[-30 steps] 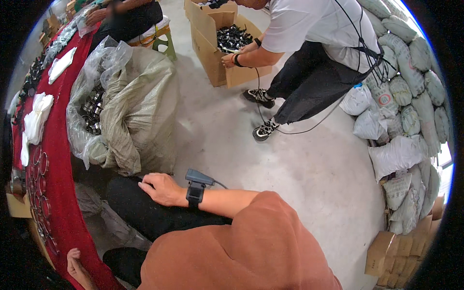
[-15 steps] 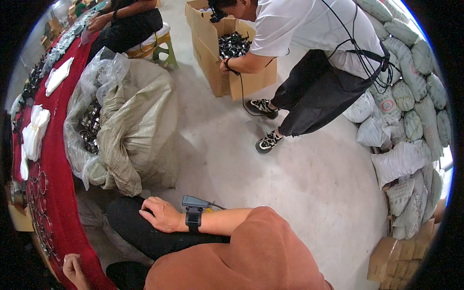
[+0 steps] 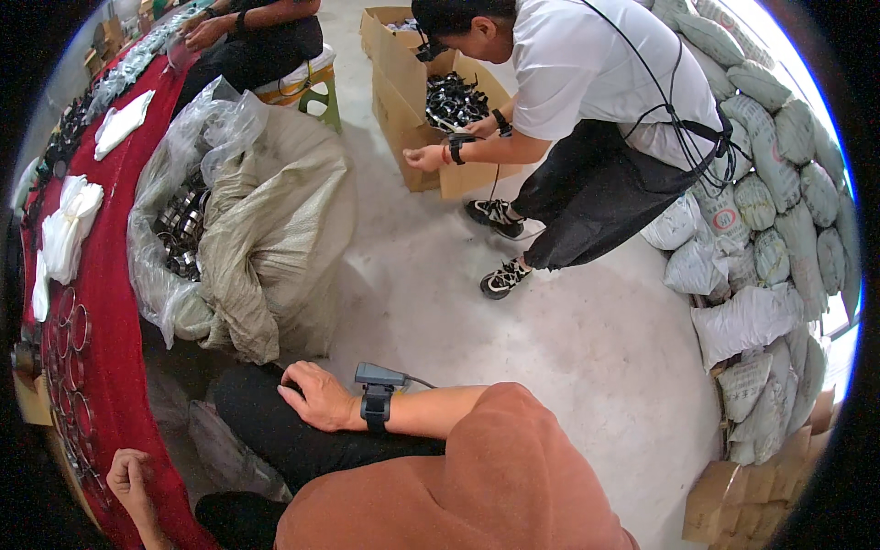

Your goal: Applying oil to metal ring components using a squeeze bottle in a manufacturing setting.

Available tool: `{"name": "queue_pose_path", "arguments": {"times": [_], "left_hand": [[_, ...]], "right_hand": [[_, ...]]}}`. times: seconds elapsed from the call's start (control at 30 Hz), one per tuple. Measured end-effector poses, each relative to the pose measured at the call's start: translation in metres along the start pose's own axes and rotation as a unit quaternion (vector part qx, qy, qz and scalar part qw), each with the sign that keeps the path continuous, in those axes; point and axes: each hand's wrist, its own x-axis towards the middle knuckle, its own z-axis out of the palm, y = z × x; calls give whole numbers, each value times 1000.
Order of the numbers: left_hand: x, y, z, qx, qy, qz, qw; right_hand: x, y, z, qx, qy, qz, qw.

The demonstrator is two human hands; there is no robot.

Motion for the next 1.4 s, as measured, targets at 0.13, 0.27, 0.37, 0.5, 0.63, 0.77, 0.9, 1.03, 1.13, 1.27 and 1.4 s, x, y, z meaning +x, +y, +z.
{"name": "queue_pose_path", "arguments": {"times": [0.13, 0.27, 0.37, 0.5, 0.63, 0.77, 0.9, 1.03, 1.13, 1.27, 1.4], "left_hand": [[-2, -2, -1, -22, 4, 4, 1000], [-1, -6, -5, -42, 24, -30, 998], [-1, -10, -6, -67, 31, -36, 997], [2, 6, -6, -119, 21, -25, 992], [-1, -15, -8, -111, 59, -33, 992], [5, 19, -3, -150, 19, -22, 988], [2, 15, -7, -154, 21, -28, 987], [4, 17, -4, -154, 29, -18, 988], [4, 17, -2, -157, 36, -25, 987], [2, 13, -6, -151, 32, -46, 987], [2, 15, -4, -151, 35, -45, 987]], "right_hand": [[2, -1, 2, -6, -11, 9, 1000], [2, -2, 0, -4, -17, 21, 1000], [3, 0, 0, 2, -18, 26, 1000], [3, 2, 0, -10, -1, 12, 1000], [3, 1, 0, 3, 11, 2, 1000], [2, 3, -1, 13, -22, 27, 999], [2, 4, 1, 20, -25, 29, 999], [2, 4, 0, 6, -34, 32, 999], [1, 5, 1, 4, -22, 22, 1000], [1, 4, 1, 8, -18, 24, 1000], [1, 4, 1, 11, -20, 25, 999]]}}
